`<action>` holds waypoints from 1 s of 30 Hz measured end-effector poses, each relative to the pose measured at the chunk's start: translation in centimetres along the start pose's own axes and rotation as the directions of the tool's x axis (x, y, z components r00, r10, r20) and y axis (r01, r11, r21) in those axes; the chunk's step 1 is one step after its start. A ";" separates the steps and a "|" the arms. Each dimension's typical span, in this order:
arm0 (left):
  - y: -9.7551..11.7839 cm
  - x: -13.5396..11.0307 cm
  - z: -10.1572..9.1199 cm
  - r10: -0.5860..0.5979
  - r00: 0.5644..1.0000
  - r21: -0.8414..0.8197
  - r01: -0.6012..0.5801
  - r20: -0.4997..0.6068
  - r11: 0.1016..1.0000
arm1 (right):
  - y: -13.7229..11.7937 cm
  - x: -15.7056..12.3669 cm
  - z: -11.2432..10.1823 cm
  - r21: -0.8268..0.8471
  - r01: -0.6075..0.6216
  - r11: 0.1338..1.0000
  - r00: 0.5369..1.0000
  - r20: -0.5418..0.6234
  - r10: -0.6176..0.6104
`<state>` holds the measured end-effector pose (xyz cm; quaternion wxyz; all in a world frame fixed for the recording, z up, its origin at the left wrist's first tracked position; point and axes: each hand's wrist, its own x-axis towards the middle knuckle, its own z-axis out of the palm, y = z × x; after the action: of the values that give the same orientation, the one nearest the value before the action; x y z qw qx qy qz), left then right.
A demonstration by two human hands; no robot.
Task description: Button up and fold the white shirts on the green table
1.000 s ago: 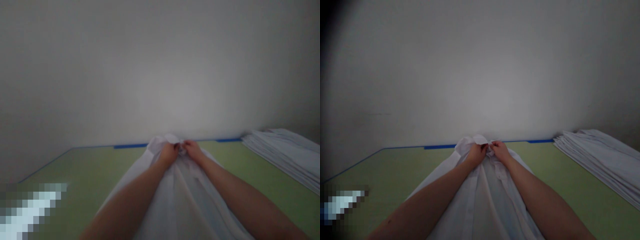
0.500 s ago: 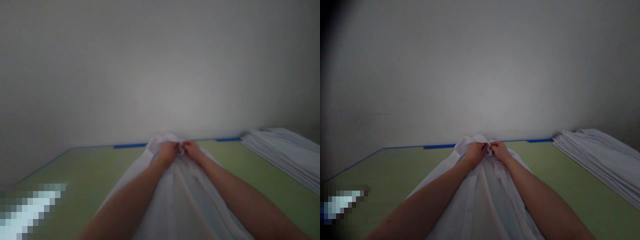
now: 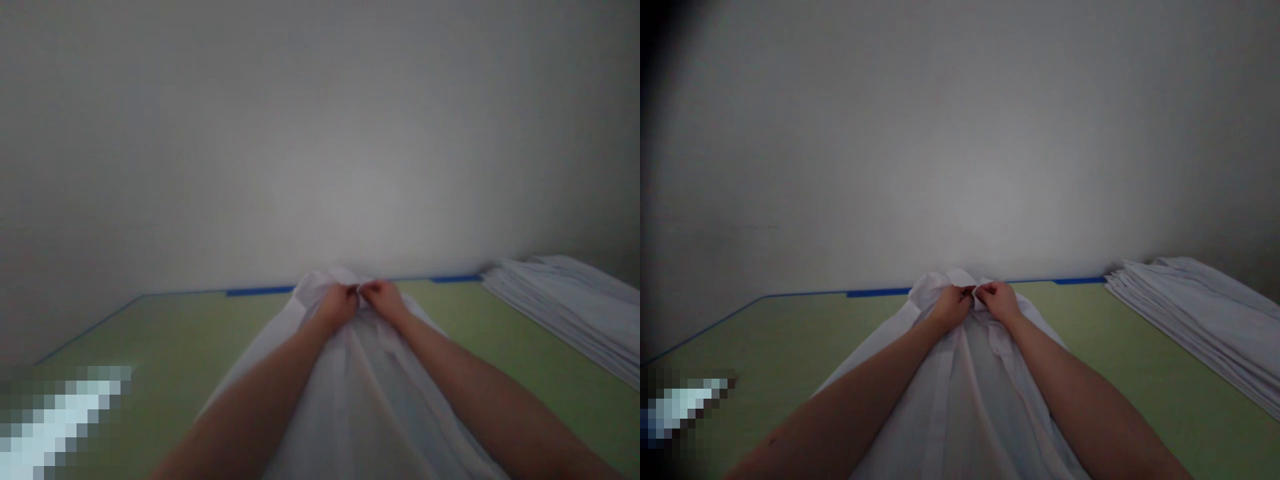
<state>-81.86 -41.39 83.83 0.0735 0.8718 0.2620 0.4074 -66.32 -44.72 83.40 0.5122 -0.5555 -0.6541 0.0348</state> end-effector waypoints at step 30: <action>-1.7 0.9 1.0 -0.200 0.979 -0.244 0.185 -0.041 0.952 | -0.7 -0.5 0.4 -0.153 0.246 0.957 0.967 -0.031 -0.253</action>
<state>-81.30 -39.36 83.21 0.2087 0.8131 0.2970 0.4551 -67.16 -45.11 83.32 0.4864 -0.5056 -0.7065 -0.0925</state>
